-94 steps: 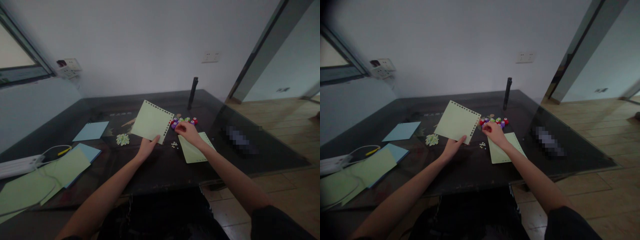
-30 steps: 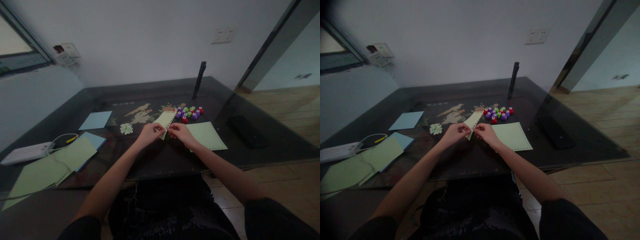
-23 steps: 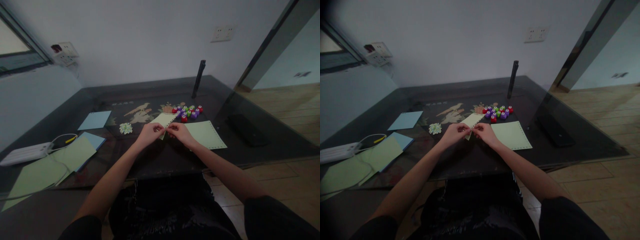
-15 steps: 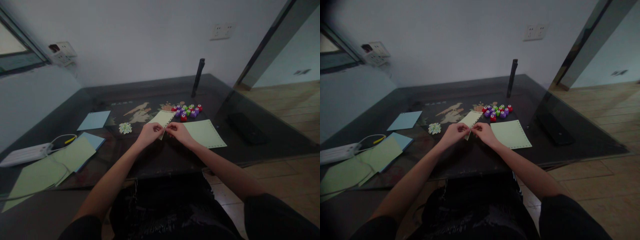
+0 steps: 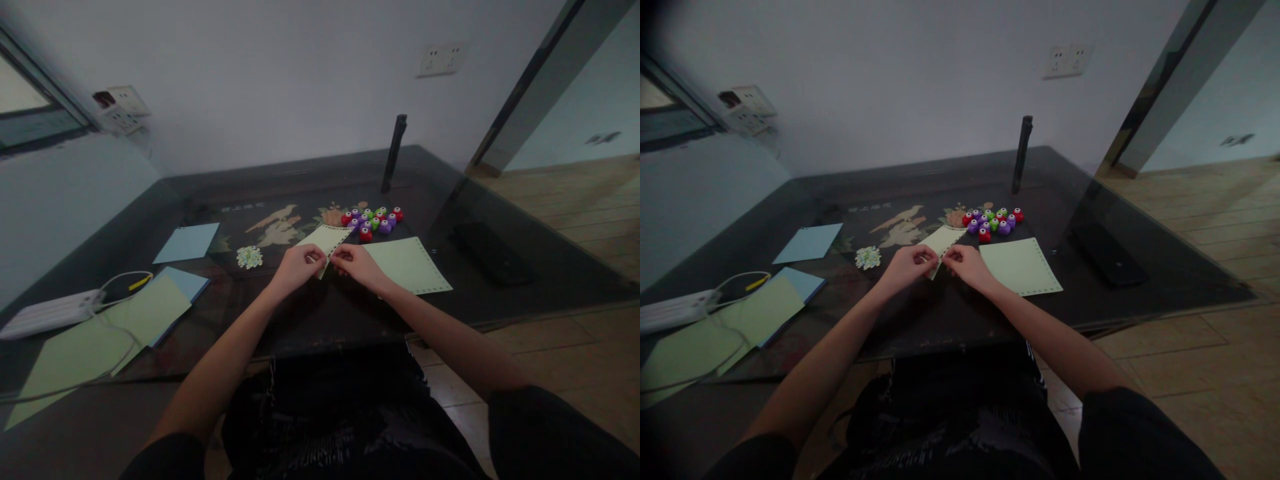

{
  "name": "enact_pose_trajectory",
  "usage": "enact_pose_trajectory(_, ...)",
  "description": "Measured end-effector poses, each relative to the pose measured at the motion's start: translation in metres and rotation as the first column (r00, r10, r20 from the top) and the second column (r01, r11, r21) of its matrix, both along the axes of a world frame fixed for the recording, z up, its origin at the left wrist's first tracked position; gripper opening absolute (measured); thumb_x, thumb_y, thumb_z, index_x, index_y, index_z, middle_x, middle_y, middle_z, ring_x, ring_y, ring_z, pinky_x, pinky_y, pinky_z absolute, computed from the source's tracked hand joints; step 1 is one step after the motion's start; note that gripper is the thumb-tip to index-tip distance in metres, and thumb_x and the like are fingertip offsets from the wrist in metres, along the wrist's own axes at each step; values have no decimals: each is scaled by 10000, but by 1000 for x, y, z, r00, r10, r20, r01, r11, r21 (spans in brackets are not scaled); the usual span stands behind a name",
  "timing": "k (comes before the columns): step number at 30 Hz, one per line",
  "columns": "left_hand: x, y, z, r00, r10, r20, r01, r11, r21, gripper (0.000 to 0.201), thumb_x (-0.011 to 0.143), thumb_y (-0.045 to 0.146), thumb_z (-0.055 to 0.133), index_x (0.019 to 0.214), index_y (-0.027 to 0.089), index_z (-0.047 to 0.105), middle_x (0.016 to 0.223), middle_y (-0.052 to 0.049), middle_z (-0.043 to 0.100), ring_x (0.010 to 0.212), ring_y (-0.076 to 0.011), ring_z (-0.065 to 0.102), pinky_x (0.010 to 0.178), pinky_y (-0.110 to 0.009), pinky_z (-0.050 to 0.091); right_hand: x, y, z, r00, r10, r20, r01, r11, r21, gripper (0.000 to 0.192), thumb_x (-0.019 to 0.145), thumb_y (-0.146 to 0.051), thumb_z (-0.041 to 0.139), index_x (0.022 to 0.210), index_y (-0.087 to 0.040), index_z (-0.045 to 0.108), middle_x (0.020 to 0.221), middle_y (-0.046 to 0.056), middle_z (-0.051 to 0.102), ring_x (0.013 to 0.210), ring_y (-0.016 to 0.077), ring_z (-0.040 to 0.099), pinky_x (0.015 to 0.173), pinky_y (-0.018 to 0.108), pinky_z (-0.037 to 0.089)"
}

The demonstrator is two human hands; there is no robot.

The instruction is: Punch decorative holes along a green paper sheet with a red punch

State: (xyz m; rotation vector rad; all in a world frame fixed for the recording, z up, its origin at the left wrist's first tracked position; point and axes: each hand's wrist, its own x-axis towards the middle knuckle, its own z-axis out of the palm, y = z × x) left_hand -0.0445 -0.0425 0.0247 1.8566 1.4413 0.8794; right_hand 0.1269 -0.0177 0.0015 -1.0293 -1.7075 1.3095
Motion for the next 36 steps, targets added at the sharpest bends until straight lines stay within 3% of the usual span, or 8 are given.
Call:
enact_pose_trajectory(8,2,0,1,999,1,-37,-3,999,-33,150,744,251,553,751,130,641,668,-37,650,527,-113,563,529,-224,433,0,0,0,1000,-1,24,1,999,36,107,740,-266,603,691,-174,581,590,6,594,501,133,539,504,260,415)
enact_pose_trajectory(18,1,2,-5,998,-15,-54,16,1000,22,128,744,237,557,742,135,633,654,-35,639,561,-115,558,540,-219,427,0,0,0,1000,6,26,-7,999,51,111,740,-268,617,691,-174,584,576,-4,586,502,128,540,508,252,420)
enact_pose_trajectory(29,3,-1,-1,997,-16,-81,20,999,49,120,762,242,558,746,143,625,657,-20,629,559,-111,552,538,-211,408,0,0,2,1000,7,18,-8,999,48,130,723,-295,632,692,-178,584,576,1,579,503,134,542,509,258,418)
enact_pose_trajectory(36,3,-2,-3,985,15,-172,20,980,200,111,781,237,546,769,166,631,675,-12,643,605,-117,573,583,-209,409,-1,-1,3,999,-46,-25,47,996,74,126,714,-285,620,678,-176,570,608,7,588,527,136,539,522,263,413)
